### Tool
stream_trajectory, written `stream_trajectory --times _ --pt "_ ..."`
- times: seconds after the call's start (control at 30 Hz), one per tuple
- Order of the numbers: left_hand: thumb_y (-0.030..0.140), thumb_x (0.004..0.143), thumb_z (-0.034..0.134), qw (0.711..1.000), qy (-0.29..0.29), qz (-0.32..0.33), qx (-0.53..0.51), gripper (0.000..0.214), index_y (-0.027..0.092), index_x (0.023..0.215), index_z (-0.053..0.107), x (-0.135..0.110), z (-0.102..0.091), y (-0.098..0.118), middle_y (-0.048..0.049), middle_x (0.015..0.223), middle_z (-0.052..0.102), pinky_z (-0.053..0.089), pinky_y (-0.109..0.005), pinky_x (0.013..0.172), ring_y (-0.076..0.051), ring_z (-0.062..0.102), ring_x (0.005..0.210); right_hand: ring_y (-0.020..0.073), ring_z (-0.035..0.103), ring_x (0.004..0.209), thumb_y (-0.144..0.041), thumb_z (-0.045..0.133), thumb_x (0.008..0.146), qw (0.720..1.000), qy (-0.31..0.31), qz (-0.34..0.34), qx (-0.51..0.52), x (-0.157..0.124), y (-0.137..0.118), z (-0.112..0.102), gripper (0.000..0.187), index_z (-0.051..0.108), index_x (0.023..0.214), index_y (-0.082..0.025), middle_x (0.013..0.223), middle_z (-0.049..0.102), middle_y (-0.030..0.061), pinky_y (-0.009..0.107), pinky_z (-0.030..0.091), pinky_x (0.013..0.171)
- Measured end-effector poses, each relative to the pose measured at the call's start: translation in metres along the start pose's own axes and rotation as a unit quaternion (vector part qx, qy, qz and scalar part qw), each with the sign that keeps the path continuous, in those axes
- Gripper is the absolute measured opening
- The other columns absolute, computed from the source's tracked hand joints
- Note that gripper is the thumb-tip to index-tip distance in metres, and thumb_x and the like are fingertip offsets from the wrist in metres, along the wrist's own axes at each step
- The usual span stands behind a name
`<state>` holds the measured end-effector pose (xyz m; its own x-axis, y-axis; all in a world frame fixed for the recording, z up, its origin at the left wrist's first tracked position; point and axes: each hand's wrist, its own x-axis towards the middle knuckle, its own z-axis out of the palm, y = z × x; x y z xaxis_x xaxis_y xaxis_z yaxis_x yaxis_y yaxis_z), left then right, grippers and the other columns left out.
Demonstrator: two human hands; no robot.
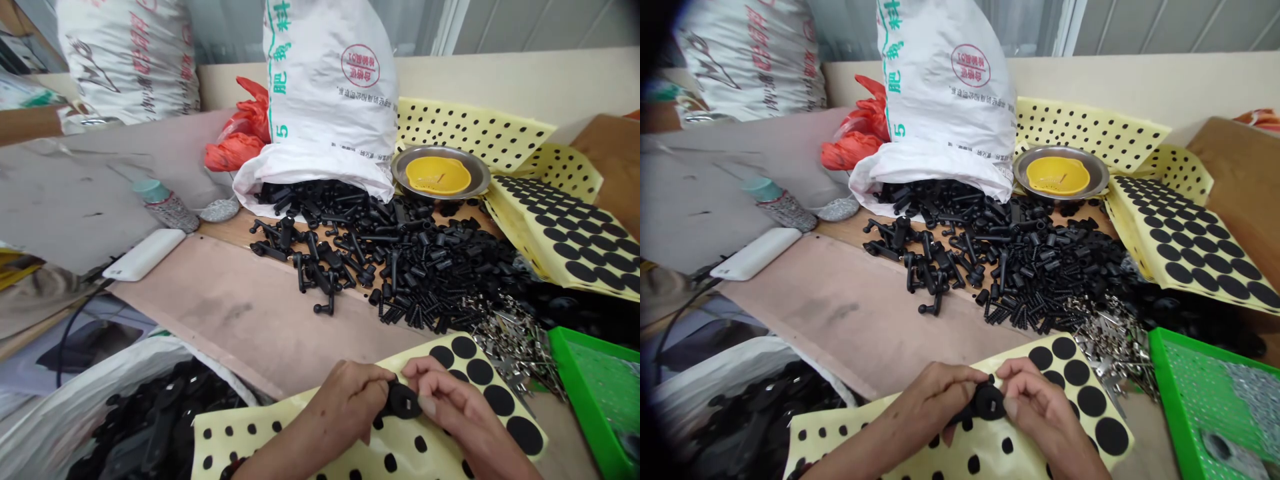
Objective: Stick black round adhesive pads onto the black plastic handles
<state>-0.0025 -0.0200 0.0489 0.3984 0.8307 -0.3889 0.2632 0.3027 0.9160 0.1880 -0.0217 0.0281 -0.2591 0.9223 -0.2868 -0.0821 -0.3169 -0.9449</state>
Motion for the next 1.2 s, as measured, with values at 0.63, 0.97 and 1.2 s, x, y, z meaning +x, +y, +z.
stream_trajectory --times 0.63,0.97,1.2 --pt "0.028 0.084 0.041 1.0 0.003 -0.012 0.013 0.032 0.014 0.093 0.068 0.0017 0.0006 -0.0021 0.0046 0.05 0.046 0.032 -0.015 0.039 -0.008 0.046 0.041 0.0185 0.051 0.077 -0.04 0.07 0.068 0.999 -0.015 0.016 0.032 -0.0009 0.0008 -0.0008 0.023 0.061 0.06 -0.02 0.096 0.055 0.0047 0.026 0.041 0.065" --pt "0.02 0.082 0.039 0.999 0.008 0.011 0.043 0.031 0.013 0.091 0.068 -0.0009 0.0015 -0.0042 0.0062 0.048 0.042 0.032 -0.015 0.039 -0.008 0.043 0.04 0.02 0.051 0.08 -0.043 0.069 0.067 1.0 -0.011 0.021 0.013 -0.0023 -0.0024 0.0005 0.027 0.059 0.06 -0.019 0.097 0.052 0.0059 0.027 0.043 0.067" --pt "0.024 0.085 0.038 0.999 0.005 0.021 0.031 0.03 0.013 0.08 0.066 -0.0032 0.0006 0.0004 0.0059 0.048 0.042 0.033 -0.016 0.042 -0.007 0.043 0.04 0.0203 0.053 0.079 -0.046 0.067 0.069 0.999 0.008 -0.016 -0.045 -0.0039 -0.0004 0.0032 0.029 0.059 0.06 -0.02 0.097 0.054 0.0063 0.026 0.044 0.065"
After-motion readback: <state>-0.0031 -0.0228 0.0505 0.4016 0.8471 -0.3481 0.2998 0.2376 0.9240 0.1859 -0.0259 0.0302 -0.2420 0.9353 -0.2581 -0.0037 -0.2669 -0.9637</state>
